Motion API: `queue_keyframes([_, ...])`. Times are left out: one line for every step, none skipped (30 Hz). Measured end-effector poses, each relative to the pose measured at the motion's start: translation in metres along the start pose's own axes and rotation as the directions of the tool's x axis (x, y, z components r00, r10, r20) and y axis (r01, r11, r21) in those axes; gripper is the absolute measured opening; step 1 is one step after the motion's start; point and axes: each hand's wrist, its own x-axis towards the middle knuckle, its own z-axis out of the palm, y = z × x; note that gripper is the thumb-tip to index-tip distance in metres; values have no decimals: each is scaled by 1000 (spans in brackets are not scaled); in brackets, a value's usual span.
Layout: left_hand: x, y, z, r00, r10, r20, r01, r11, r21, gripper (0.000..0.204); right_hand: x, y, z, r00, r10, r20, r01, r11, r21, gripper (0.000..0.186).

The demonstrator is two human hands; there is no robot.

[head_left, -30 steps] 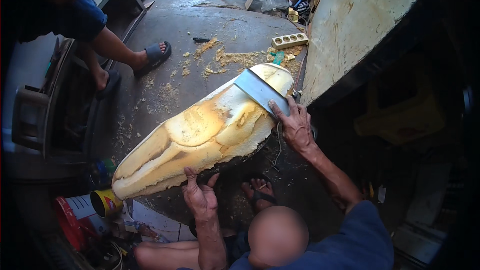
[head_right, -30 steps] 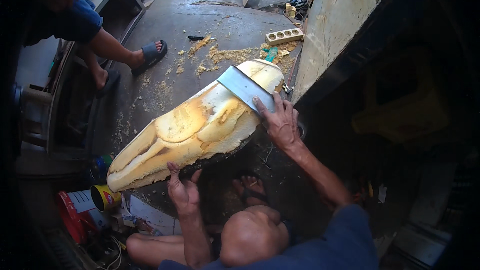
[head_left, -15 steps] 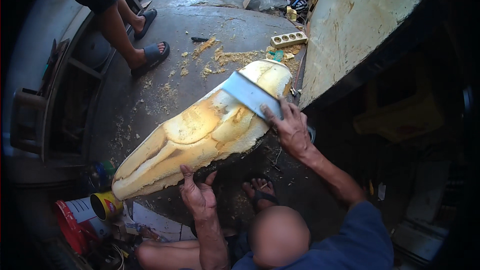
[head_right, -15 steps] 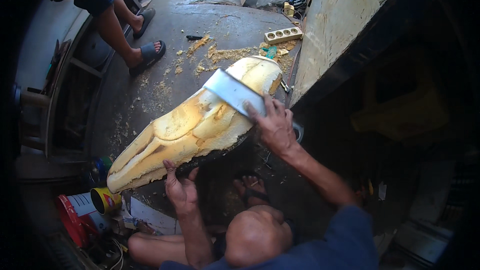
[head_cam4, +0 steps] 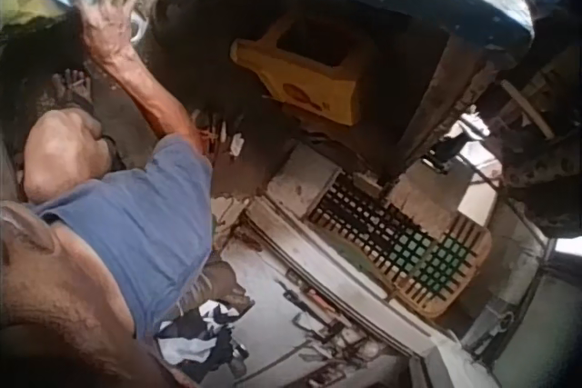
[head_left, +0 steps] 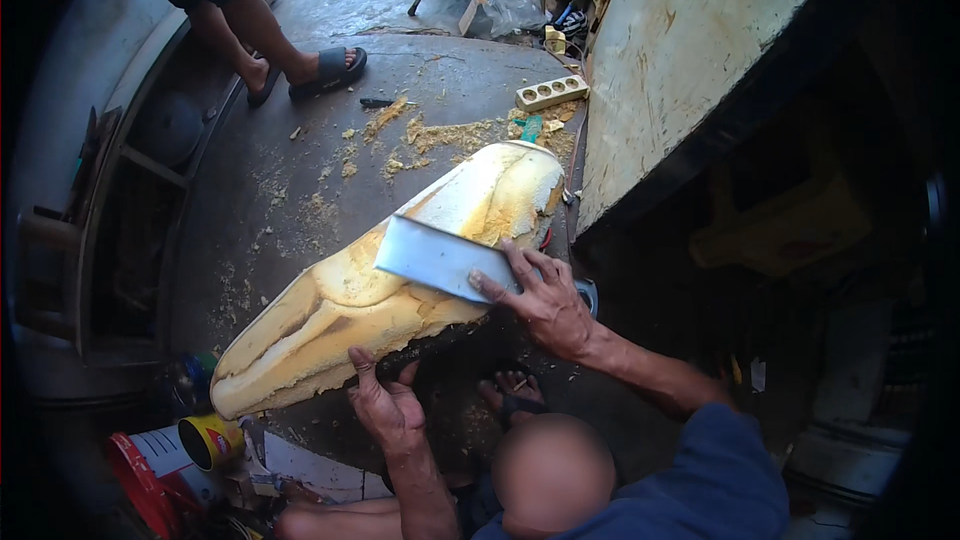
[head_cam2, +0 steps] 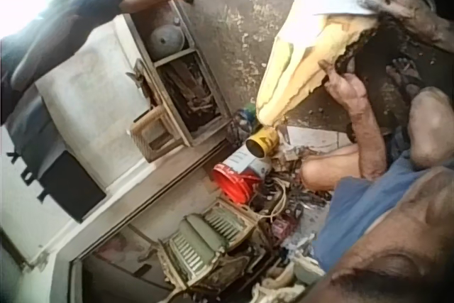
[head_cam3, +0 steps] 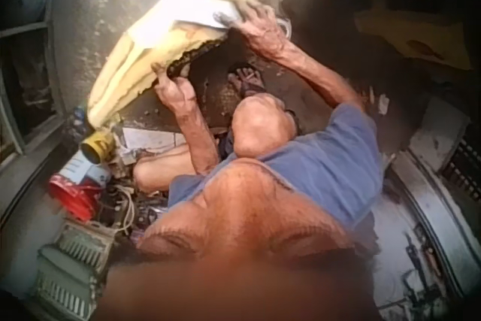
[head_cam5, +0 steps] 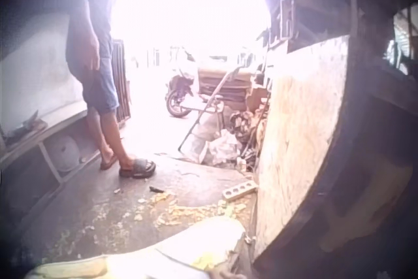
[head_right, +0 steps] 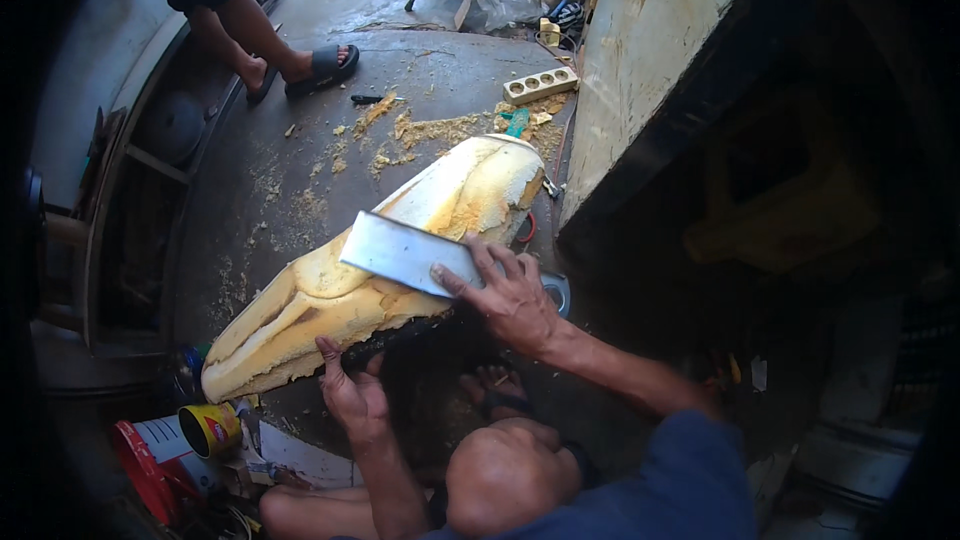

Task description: The person shapes a large piece of yellow foam by hand using a metal scraper and a small knife, shaving off thin layers to smooth the surface. They turn the foam over, apply adhesive from a plastic bottle, and continue scraping and trimming the edges at a low workspace.

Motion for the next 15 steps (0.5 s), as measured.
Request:
queue_keyframes([3, 1, -7, 1000, -19, 11, 19, 1000, 10, 43, 6, 35, 12, 977, 214, -17, -215, 975, -52, 59])
queue_keyframes([5, 0, -7, 999, -36, 34, 36, 999, -6, 43, 8, 64, 18, 913, 403, -60, -407, 906, -117, 59])
queue_keyframes([4, -2, -8, 999, -12, 45, 12, 1000, 1, 46, 9, 70, 32, 882, 465, -74, -470, 879, -75, 59])
queue_keyframes([5, 1, -7, 997, 31, -71, -27, 999, 47, 50, 19, 37, 33, 874, 485, -33, -486, 869, -86, 63])
queue_keyframes([7, 8, -2, 996, 61, -65, -59, 998, 36, 52, 18, 10, 26, 962, 274, -7, -274, 960, -62, 65])
queue_keyframes([3, 6, -7, 995, 68, -76, -64, 996, 65, 54, 0, -10, 24, 996, 81, 44, -81, 997, -15, 67])
queue_keyframes([5, 6, -8, 995, 69, -77, -64, 995, 73, 54, -8, -11, 16, 999, -24, 47, 21, 998, 53, 68])
queue_keyframes([11, 6, -8, 997, 66, -42, -65, 997, 39, 55, -5, 10, 17, 1000, -20, 24, 19, 998, 53, 65])
queue_keyframes([12, -2, -9, 999, 47, -7, -47, 999, 11, 55, -6, 53, 23, 983, 182, -23, -183, 982, -35, 66])
queue_keyframes([16, -11, -12, 999, 33, -16, -33, 999, 21, 58, -10, 90, 34, 925, 372, -82, -380, 918, -118, 66])
queue_keyframes([14, -14, -8, 998, 54, 38, -54, 999, 0, 57, -14, 102, 40, 876, 475, -85, -482, 866, -130, 66])
queue_keyframes([17, -9, -8, 989, 114, 89, -112, 993, -31, 56, -3, 79, 42, 889, 448, -91, -457, 882, -116, 66])
queue_keyframes([23, 0, -11, 986, 153, 72, -150, 988, -42, 56, 6, 36, 36, 961, 271, -51, -276, 953, -124, 65])
queue_keyframes([24, -1, -20, 993, 113, 36, -111, 993, -40, 54, -1, 0, 23, 993, 117, 11, -115, 984, -133, 64])
queue_keyframes([26, 0, -25, 997, 73, 9, -73, 997, -39, 51, -1, -20, 7, 1000, -16, 0, 16, 999, -40, 61])
